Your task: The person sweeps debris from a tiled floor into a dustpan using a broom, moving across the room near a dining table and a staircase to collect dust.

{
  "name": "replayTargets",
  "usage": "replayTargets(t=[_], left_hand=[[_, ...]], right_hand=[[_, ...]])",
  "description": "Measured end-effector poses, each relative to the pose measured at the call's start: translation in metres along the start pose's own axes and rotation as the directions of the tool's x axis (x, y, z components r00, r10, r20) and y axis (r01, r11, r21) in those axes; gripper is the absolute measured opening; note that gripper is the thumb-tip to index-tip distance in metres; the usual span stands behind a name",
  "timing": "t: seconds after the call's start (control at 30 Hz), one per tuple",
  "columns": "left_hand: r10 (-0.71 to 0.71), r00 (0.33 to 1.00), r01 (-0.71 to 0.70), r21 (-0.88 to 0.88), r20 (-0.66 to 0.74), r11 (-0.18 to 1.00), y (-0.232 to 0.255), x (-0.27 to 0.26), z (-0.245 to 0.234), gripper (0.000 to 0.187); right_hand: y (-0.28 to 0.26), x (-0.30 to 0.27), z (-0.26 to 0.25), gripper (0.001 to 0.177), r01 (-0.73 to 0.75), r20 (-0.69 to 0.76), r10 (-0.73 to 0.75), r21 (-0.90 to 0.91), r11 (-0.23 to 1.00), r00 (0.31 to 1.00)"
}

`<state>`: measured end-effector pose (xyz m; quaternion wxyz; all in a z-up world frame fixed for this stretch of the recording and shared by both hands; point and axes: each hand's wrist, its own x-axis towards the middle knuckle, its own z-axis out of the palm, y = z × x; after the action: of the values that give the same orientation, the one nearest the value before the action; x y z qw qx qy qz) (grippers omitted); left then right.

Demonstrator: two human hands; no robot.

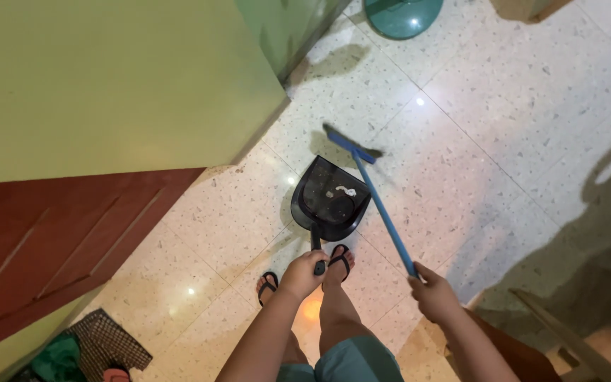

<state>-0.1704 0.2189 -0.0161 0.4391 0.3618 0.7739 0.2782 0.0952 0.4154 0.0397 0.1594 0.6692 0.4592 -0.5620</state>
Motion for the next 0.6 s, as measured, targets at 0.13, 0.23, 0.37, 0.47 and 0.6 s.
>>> replayTargets(t=[0.13, 0.23, 0.37, 0.47, 0.6], left_hand=[[0.025, 0.999, -0.026, -0.033, -0.032, 0.999, 0.003, -0.008, -0.003, 0.027], [0.012, 0.997, -0.016, -0.061, -0.070, 0.998, 0.008, -0.014, -0.003, 0.024], [-0.022, 0.989, 0.010, -0.088, -0.146, 0.996, 0.011, -0.024, 0.001, 0.024], [-0.044, 0.975, 0.021, -0.105, -0.218, 0.994, 0.008, -0.030, 0.007, 0.024], [-0.074, 0.957, 0.038, -0.134, -0.279, 0.990, -0.003, -0.039, 0.015, 0.024]], right_hand=[[-0.058, 0.004, -0.013, 0.057, 0.091, -0.034, -0.100, -0.204, 0.975, 0.994], [-0.123, 0.054, -0.003, 0.050, 0.287, -0.068, -0.343, -0.410, 0.866, 0.937], [-0.205, 0.133, 0.028, 0.055, 0.294, -0.108, -0.425, -0.570, 0.767, 0.898], [-0.220, 0.176, 0.058, 0.052, 0.320, -0.075, -0.427, -0.551, 0.771, 0.901], [-0.181, 0.201, 0.099, 0.052, 0.466, -0.012, -0.626, -0.656, 0.594, 0.780]])
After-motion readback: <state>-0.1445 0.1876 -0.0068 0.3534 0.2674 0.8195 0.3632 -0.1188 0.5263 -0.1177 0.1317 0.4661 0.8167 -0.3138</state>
